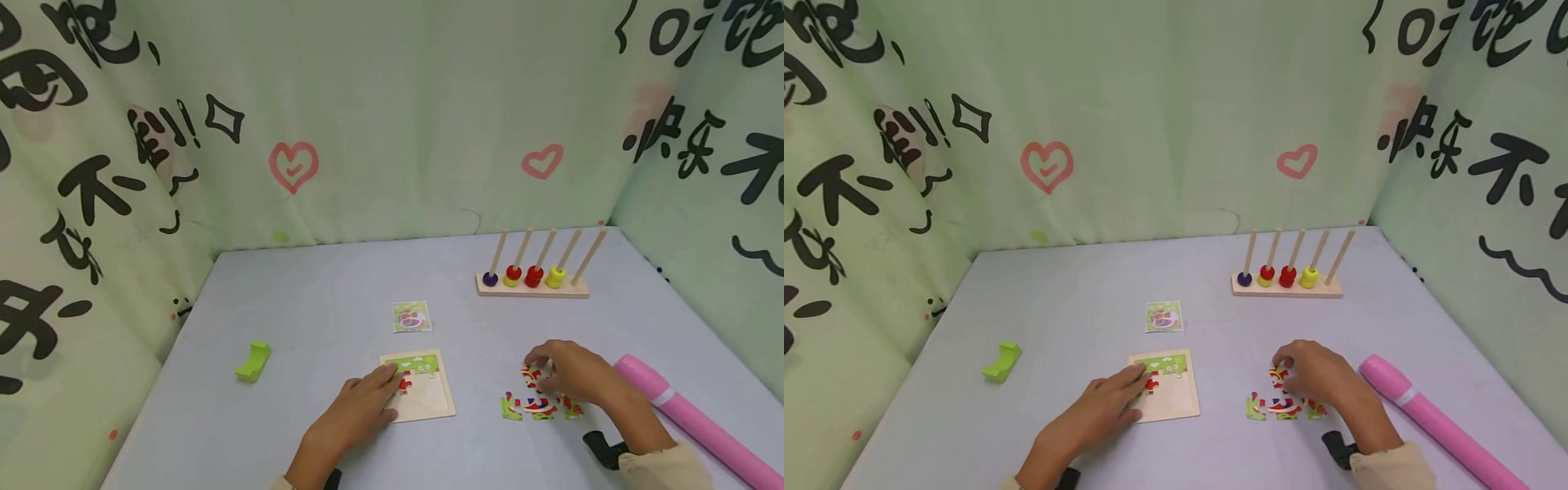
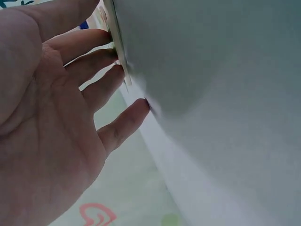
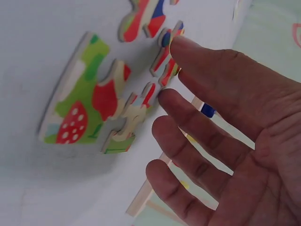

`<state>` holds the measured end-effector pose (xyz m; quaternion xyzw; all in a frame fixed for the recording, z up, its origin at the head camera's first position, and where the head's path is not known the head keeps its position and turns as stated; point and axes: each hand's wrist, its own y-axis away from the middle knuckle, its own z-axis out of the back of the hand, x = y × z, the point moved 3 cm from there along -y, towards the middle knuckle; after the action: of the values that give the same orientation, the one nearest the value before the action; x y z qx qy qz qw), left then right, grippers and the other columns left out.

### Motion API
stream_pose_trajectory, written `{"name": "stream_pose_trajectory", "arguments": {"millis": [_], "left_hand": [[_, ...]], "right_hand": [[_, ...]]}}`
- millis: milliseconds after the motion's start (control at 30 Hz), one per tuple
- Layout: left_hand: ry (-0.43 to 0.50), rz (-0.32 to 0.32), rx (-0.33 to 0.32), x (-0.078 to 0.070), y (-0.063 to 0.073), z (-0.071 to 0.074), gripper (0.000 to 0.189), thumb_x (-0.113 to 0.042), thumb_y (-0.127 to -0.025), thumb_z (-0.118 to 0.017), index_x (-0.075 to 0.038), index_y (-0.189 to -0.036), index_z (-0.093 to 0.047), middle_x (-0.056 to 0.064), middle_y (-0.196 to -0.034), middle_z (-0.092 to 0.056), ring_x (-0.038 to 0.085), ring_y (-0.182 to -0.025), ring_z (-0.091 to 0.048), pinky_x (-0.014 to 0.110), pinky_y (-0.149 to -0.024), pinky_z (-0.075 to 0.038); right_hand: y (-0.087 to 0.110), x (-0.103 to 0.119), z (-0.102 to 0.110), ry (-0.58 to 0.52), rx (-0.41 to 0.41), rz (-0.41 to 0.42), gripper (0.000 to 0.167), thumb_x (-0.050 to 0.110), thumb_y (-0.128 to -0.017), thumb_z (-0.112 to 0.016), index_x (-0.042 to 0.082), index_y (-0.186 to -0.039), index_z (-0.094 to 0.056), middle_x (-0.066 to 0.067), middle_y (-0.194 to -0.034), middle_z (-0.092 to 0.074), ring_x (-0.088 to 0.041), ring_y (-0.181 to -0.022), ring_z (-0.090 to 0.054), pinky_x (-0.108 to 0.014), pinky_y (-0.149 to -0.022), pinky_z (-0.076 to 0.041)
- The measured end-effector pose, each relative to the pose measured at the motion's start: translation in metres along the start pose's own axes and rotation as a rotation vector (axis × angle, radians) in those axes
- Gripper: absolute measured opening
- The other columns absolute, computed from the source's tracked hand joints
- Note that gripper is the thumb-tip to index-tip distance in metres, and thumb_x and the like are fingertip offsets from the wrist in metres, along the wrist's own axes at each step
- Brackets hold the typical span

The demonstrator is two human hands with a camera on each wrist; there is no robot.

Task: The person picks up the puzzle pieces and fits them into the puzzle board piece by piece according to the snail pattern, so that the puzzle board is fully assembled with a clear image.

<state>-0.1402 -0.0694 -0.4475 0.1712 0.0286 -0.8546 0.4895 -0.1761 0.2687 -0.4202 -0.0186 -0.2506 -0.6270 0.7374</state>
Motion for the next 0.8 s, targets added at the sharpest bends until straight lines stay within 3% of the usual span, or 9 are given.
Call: {"name": "stream_pose_trajectory", "arguments": {"millis": [200,533,800], "left_hand": [[-0.054,-0.027,0.008,0.0,0.0017,-0.0025,0.058,-0.027,-0.101,-0.066,-0.008,-0.153,-0.049,0.005,-0.161,-0.041,0.02,-0.149,-0.035,0.046,-0.109,-0.038],[-0.091,-0.032,0.009,-0.0002,0.0035,-0.0045,0.058,-0.029,-0.102,-0.064,-0.008,-0.154,-0.048,0.004,-0.161,-0.041,0.019,-0.149,-0.035,0.046,-0.108,-0.039],[-0.062,-0.013,0.021,0.0007,0.003,-0.0027,0.059,-0.03,-0.102,-0.063,-0.009,-0.155,-0.046,0.003,-0.162,-0.039,0.019,-0.15,-0.033,0.046,-0.111,-0.036]], "right_hand": [[0.0003,-0.0052,-0.0034,0.007,0.021,-0.032,0.044,0.02,-0.078,-0.091,0.012,-0.117,-0.074,-0.002,-0.103,-0.066,-0.021,-0.092,-0.059,-0.042,-0.076,-0.057],[-0.0009,-0.0065,-0.007,0.022,-0.005,0.011,0.045,0.024,-0.079,-0.09,0.01,-0.117,-0.073,0.0,-0.098,-0.065,-0.018,-0.085,-0.058,-0.039,-0.073,-0.056],[-0.0017,-0.0037,-0.0086,0.056,-0.037,0.045,0.052,0.03,-0.078,-0.091,0.007,-0.121,-0.071,0.0,-0.098,-0.063,-0.017,-0.083,-0.056,-0.036,-0.068,-0.053]]}}
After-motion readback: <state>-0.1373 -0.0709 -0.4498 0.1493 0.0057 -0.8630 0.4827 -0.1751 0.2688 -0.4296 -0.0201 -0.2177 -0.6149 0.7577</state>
